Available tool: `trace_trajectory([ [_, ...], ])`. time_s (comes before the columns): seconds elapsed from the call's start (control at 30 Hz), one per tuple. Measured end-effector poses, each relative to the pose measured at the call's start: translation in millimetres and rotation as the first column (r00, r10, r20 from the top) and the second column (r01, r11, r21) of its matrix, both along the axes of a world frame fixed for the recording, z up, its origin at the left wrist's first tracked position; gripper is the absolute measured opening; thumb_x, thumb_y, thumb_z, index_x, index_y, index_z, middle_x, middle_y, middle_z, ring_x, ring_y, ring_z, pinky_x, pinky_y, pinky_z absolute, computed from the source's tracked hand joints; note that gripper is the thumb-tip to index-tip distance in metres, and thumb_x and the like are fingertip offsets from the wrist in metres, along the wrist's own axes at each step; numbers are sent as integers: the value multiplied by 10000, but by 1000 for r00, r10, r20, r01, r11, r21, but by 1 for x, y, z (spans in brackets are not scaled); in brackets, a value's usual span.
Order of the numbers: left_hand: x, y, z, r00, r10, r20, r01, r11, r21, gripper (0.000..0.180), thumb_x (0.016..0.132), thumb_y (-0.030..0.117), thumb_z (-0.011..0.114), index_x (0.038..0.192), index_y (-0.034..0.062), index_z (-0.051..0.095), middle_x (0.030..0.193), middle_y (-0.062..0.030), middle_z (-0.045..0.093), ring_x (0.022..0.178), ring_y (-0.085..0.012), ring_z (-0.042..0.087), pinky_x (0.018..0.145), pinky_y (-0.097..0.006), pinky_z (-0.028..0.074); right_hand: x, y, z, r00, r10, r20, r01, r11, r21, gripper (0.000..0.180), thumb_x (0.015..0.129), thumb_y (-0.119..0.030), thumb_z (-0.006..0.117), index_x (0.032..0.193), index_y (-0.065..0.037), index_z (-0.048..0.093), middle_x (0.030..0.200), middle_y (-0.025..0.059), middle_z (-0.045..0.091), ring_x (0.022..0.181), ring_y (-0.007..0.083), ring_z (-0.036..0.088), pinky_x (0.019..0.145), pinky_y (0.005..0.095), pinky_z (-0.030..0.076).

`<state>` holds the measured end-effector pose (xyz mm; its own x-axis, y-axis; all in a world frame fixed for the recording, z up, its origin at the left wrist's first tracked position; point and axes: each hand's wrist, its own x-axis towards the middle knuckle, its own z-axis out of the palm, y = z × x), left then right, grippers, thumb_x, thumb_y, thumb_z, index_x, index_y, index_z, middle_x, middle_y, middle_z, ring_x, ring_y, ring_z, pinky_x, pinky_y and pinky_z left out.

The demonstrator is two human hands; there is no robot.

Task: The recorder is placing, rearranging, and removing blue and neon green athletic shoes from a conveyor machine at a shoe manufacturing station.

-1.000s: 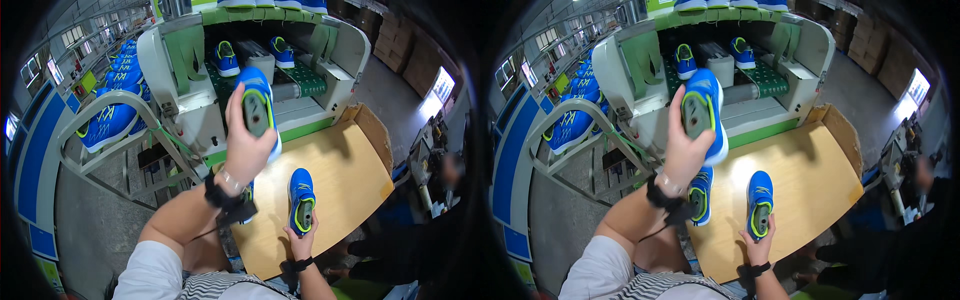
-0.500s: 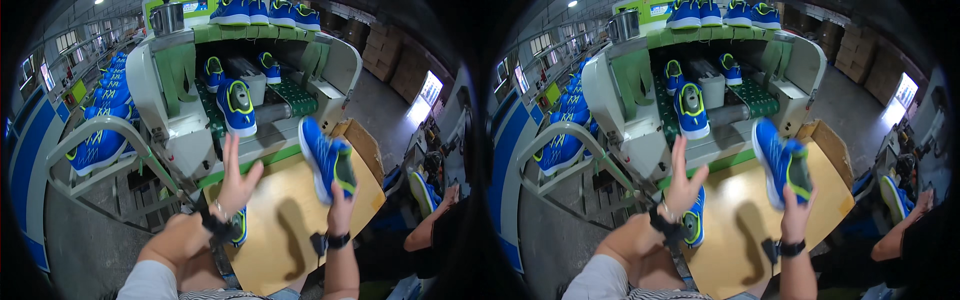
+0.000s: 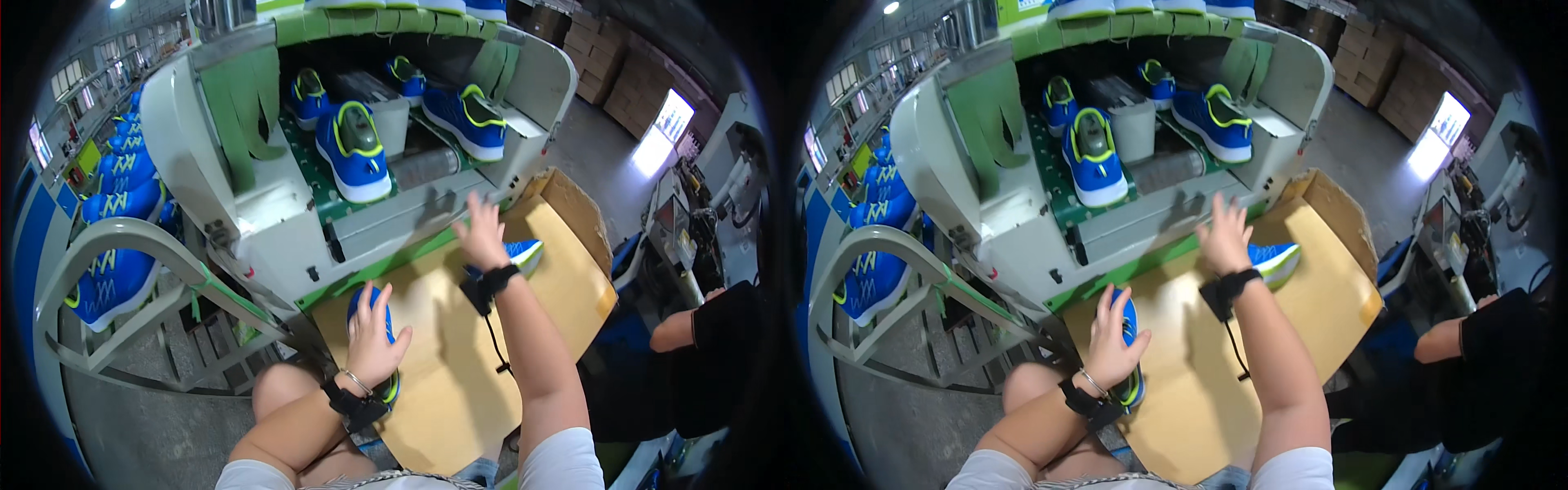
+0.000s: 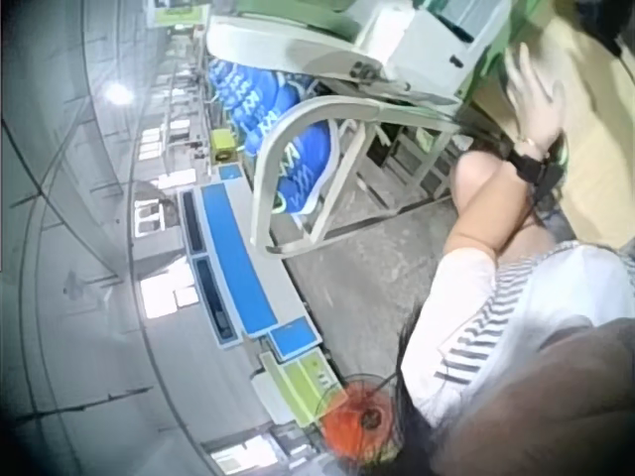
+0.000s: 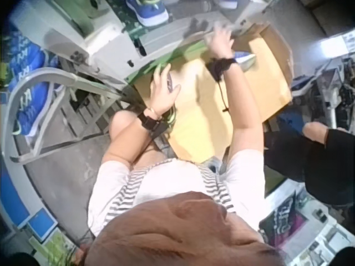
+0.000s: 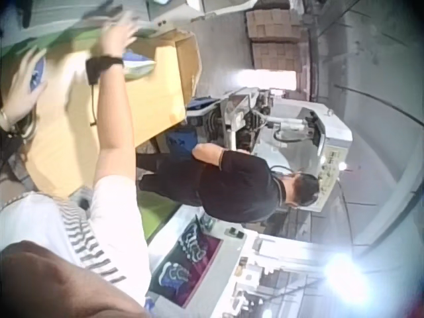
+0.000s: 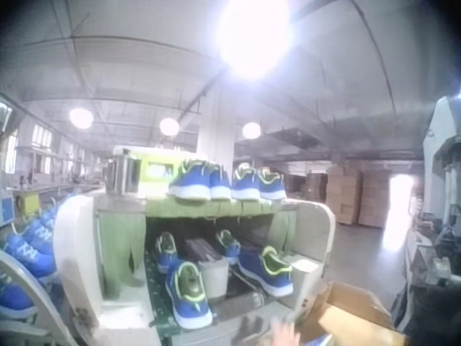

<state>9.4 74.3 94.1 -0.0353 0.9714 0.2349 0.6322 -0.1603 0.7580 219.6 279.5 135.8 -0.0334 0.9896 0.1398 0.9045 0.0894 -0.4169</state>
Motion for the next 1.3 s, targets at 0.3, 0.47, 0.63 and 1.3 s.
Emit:
trace_trajectory([
  [0.3,-2,2,0,999,9,-42,-7,999,42,754,852,252,747,1506,92,408,1616,-266,248,1450,-470,334,1182,-548,278,81,-131,-88,961,-177,211,167,984,64,919,965,-563,598,1620,-44,214,1702,196,148,1570,354,166,1198,694,131],
  [0.47,-8,5,-12,991,-8,135,6,1000,14,702,862,251,745,1477,107,438,1573,-282,305,1425,-474,368,1151,-534,345,101,-182,-117,793,-272,-546,349,936,40,834,1013,-378,635,1586,33,191,1658,273,199,1532,361,241,1239,479,188],
  [0.63,-11,12,-21,976,-5,218,-1,1000,24,654,862,270,747,1435,108,475,1554,-278,340,1398,-473,413,1132,-514,386,99,-137,-98,185,-295,-937,457,870,-183,1051,896,-359,815,1593,33,133,1547,246,343,1385,300,433,1166,381,347],
  [1.3,-11,15,-22,955,-7,297,12,1000,-14,584,886,284,711,1413,131,512,1522,-206,421,1363,-391,485,1113,-486,400,17,-275,-96,814,132,-565,-322,913,-250,1061,903,-411,769,1626,-9,105,1615,299,259,1521,388,259,1232,465,227],
])
